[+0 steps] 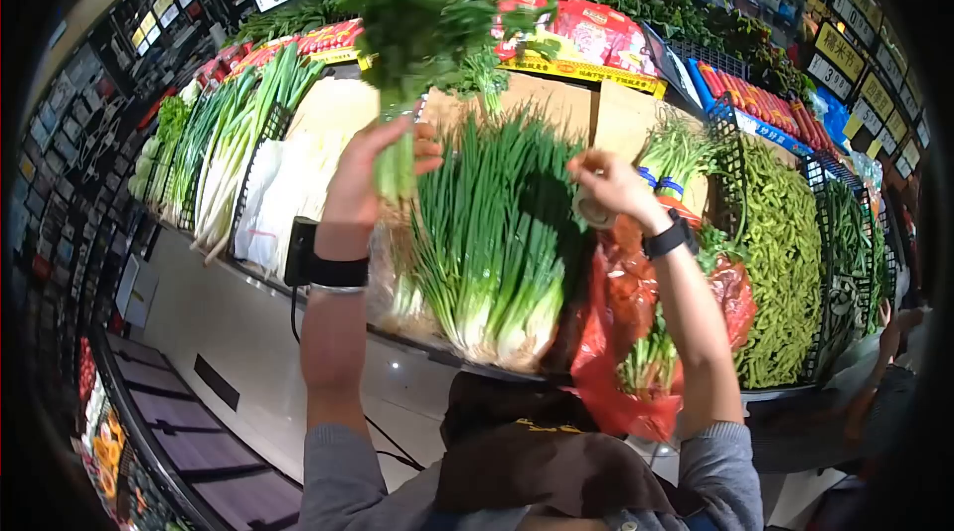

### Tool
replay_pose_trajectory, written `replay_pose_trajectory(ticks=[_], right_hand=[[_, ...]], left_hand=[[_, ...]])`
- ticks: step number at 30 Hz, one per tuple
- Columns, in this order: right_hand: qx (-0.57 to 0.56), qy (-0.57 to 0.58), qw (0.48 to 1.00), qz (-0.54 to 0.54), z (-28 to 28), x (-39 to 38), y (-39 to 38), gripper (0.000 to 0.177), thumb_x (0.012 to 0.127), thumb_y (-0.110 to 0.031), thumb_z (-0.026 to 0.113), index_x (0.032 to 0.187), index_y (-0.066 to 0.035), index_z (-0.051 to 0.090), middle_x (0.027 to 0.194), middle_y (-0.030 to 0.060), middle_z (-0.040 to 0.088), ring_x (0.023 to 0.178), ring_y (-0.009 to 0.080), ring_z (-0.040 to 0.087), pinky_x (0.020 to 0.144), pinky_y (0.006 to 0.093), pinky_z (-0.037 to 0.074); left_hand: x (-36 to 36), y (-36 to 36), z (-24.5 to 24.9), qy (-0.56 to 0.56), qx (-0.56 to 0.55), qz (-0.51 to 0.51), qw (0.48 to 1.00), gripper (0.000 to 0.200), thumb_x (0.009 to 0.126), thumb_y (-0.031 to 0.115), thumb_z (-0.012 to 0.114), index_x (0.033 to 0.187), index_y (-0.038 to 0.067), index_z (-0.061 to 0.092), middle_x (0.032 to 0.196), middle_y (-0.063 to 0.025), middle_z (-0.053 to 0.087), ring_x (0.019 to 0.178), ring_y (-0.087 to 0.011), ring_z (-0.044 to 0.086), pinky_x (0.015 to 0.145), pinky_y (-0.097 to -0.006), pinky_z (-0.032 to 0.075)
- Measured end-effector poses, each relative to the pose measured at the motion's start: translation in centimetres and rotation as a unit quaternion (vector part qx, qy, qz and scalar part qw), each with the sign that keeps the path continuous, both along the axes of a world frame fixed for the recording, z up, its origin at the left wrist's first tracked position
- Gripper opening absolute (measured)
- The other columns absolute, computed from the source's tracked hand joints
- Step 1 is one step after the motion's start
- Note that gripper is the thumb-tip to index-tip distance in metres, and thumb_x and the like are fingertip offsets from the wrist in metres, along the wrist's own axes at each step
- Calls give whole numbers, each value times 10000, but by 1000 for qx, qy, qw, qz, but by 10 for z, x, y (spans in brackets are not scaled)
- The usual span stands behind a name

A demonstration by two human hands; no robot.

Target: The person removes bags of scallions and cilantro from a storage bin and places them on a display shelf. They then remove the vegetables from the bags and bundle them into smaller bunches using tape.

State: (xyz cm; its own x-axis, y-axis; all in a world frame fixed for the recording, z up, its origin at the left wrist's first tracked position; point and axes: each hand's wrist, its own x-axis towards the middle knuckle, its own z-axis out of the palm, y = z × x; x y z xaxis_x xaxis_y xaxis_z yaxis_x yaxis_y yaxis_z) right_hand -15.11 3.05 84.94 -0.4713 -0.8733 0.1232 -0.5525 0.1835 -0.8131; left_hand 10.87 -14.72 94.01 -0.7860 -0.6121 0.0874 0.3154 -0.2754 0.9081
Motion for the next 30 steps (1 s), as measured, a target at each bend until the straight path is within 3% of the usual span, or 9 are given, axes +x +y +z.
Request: replay_pose_trajectory(ticks=[3, 5, 9, 14, 16, 20, 23, 25, 30], right_hand=[[15, -21, 999, -34, 24, -23, -61, 204, 831, -199, 554, 895, -13, 609, 789, 37, 615, 758, 84, 533, 679, 260, 454], [-6, 48, 998, -27, 17, -42, -111, 234, 814, -227, 572, 904, -17, 621, 788, 55, 622, 743, 97, 541, 675, 267, 457], [-10, 226, 974, -28, 2, -54, -216, 242, 727, -264, 554, 828, -79, 673, 767, 145, 643, 680, 292, 612, 660, 360, 481], [201, 284, 929, -124, -28, -80, -295, 355, 713, -375, 580, 821, -50, 676, 889, 175, 639, 822, 312, 619, 711, 393, 486], [262, 249, 928, -89, -29, -90, -312, 373, 633, -336, 685, 827, -22, 635, 760, 183, 618, 684, 297, 594, 621, 376, 465], [209, 19, 978, -2, -98, -161, -344, 463, 662, -330, 728, 929, 26, 598, 837, 93, 618, 728, 182, 550, 627, 321, 446], [262, -126, 957, 8, -71, -149, -334, 529, 676, -349, 730, 981, 55, 576, 894, 75, 598, 785, 179, 537, 649, 313, 440], [120, -191, 974, 25, -54, -129, -322, 335, 689, -240, 730, 935, -54, 597, 780, 16, 587, 672, 76, 511, 499, 236, 404], [-53, -199, 978, -10, 23, -85, -309, 455, 736, -186, 719, 1065, 23, 483, 787, 72, 593, 601, 100, 560, 436, 233, 418]], left_hand=[[1, -93, -35, 9, 131, -68, 989, 330, 872, 191, 522, 1148, 19, 469, 763, -33, 549, 654, -147, 546, 614, -319, 502], [-16, -122, -60, -46, 147, 14, 988, 278, 862, 203, 545, 1081, 44, 484, 726, -22, 520, 610, -137, 502, 558, -305, 469], [-58, -160, -94, -55, 143, 136, 979, 202, 834, 159, 586, 976, 64, 478, 728, -34, 529, 616, -145, 525, 523, -306, 465], [-113, -201, -126, -49, -72, 241, 967, 309, 805, 41, 565, 1083, 27, 431, 862, -58, 546, 697, -136, 518, 630, -268, 441], [-132, -219, -140, -92, -114, 230, 962, 396, 781, 86, 575, 1141, 17, 425, 971, -77, 544, 829, -152, 509, 743, -270, 413], [-184, -252, -172, -111, 111, 22, 987, 300, 777, 90, 550, 1067, 35, 496, 947, -78, 554, 884, -172, 535, 776, -323, 428], [-211, -246, -173, -158, -27, 57, 985, 454, 741, 18, 627, 1152, 30, 433, 1026, -83, 553, 949, -179, 541, 828, -291, 433], [-219, -244, -170, -114, -18, 51, 992, 491, 738, 0, 633, 1176, 35, 415, 1059, -83, 546, 973, -179, 536, 855, -290, 424], [-223, -245, -103, 35, -161, 77, 983, 529, 755, 17, 664, 1205, 22, 385, 1123, -114, 542, 1057, -197, 525, 893, -309, 428]])
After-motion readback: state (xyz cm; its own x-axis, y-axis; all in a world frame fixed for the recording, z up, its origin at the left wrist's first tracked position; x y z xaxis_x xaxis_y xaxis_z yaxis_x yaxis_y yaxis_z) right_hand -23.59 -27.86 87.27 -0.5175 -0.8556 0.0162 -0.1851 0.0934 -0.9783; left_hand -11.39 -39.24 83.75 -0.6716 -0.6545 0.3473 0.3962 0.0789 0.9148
